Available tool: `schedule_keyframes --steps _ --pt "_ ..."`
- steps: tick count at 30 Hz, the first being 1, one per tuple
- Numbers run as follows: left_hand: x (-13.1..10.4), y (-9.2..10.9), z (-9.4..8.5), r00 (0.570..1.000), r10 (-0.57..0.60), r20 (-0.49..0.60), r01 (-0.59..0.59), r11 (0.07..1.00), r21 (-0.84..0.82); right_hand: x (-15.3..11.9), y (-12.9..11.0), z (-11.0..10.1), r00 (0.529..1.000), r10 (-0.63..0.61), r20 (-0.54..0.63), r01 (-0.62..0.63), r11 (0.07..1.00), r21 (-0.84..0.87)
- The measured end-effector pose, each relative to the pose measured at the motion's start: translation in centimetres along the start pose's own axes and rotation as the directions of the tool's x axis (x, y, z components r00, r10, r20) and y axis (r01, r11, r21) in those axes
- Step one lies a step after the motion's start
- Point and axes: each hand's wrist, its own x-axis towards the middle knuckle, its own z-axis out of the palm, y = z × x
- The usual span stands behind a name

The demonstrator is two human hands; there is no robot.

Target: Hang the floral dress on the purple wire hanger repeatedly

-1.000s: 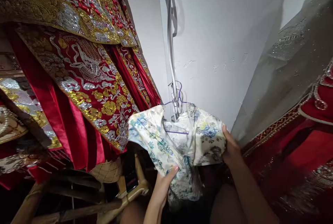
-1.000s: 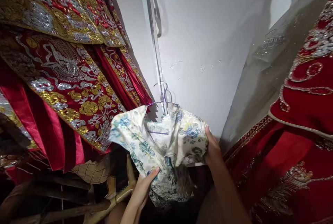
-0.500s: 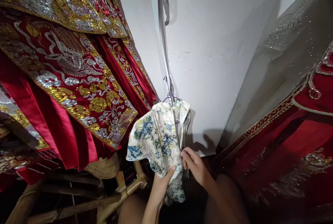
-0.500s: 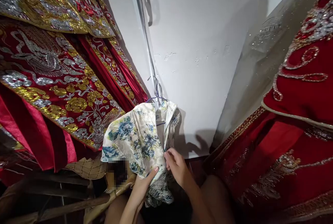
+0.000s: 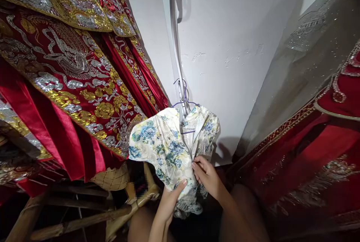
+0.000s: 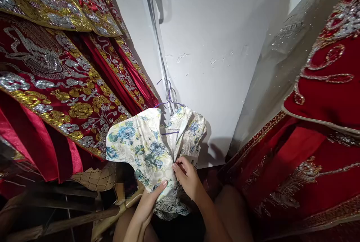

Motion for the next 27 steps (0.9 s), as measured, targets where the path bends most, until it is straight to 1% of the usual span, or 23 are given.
schedule_keyframes --steps 4,7,9,10,11,13,15,16,17,18,19,20,21,22,24,25,26,27 --pt "-0.4 0.3 -0.1 0.999 -0.034 0.015 0.035 0.999 -0.04 -0.4 -1.1 -0.1 0.998 0.029 0.057 -0.031 0.999 0.034" --pt "-0.5 0.9 0.2 0.999 -0.048 0.015 0.049 0.997 -0.058 -1.0 -2.2 -0.1 0.993 0.075 0.091 -0.09 0.98 0.178" --pt "-0.4 1.1 0.3 0.999 0.017 -0.045 -0.021 0.996 -0.085 -1.5 -2.9 -0.1 0.988 0.105 0.11 -0.131 0.957 0.259" --pt "-0.1 1.2 0.3 0.992 0.064 -0.109 -0.075 0.992 -0.101 -1.7 -3.2 -0.1 0.987 0.116 0.113 -0.144 0.949 0.281" --pt "0.2 1.2 0.2 0.974 0.113 -0.196 -0.137 0.984 -0.113 -1.9 -3.5 -0.1 0.986 0.124 0.111 -0.152 0.944 0.294" --pt "0.8 0.9 -0.4 0.909 0.203 -0.363 -0.258 0.96 -0.11 -2.3 -3.7 0.0 0.985 0.138 0.107 -0.165 0.939 0.302" --pt "1.3 0.5 -1.2 0.815 0.308 -0.49 -0.377 0.925 -0.046 -2.5 -3.7 0.0 0.984 0.151 0.097 -0.174 0.938 0.301" --pt "1.3 0.3 -1.6 0.752 0.39 -0.532 -0.449 0.893 0.021 -2.5 -3.7 0.1 0.983 0.159 0.092 -0.18 0.939 0.294" --pt "1.2 0.1 -1.8 0.673 0.486 -0.558 -0.52 0.847 0.11 -2.4 -3.6 0.2 0.982 0.166 0.086 -0.184 0.941 0.283" --pt "0.9 -0.1 -1.9 0.589 0.585 -0.558 -0.581 0.786 0.211 -2.4 -3.5 0.2 0.982 0.17 0.082 -0.186 0.944 0.271" --pt "0.5 -0.2 -1.7 0.514 0.679 -0.524 -0.629 0.714 0.307 -2.3 -3.3 0.3 0.982 0.171 0.081 -0.186 0.947 0.26" --pt "-0.1 -0.3 -1.4 0.474 0.758 -0.447 -0.663 0.642 0.385 -2.3 -3.2 0.5 0.982 0.169 0.079 -0.184 0.95 0.252" --pt "-0.6 -0.4 -1.0 0.472 0.814 -0.337 -0.686 0.58 0.44 -2.3 -3.1 0.6 0.984 0.164 0.072 -0.177 0.952 0.25" --pt "-1.1 -0.4 -0.3 0.496 0.841 -0.214 -0.7 0.534 0.473 -2.3 -3.0 0.8 0.986 0.156 0.061 -0.166 0.953 0.253" --pt "-1.7 -0.4 1.2 0.573 0.819 0.012 -0.713 0.492 0.5 -2.4 -2.7 1.1 0.991 0.132 0.037 -0.137 0.954 0.266" --pt "-1.8 -0.4 2.0 0.601 0.795 0.084 -0.714 0.486 0.504 -2.5 -2.6 1.2 0.993 0.119 0.023 -0.121 0.954 0.273" --pt "-1.8 -0.3 2.7 0.618 0.776 0.128 -0.714 0.485 0.505 -2.6 -2.5 1.2 0.994 0.107 0.008 -0.105 0.954 0.28" --pt "-1.6 -0.2 3.4 0.625 0.766 0.152 -0.717 0.486 0.501 -2.7 -2.3 1.2 0.995 0.101 -0.008 -0.094 0.953 0.287"
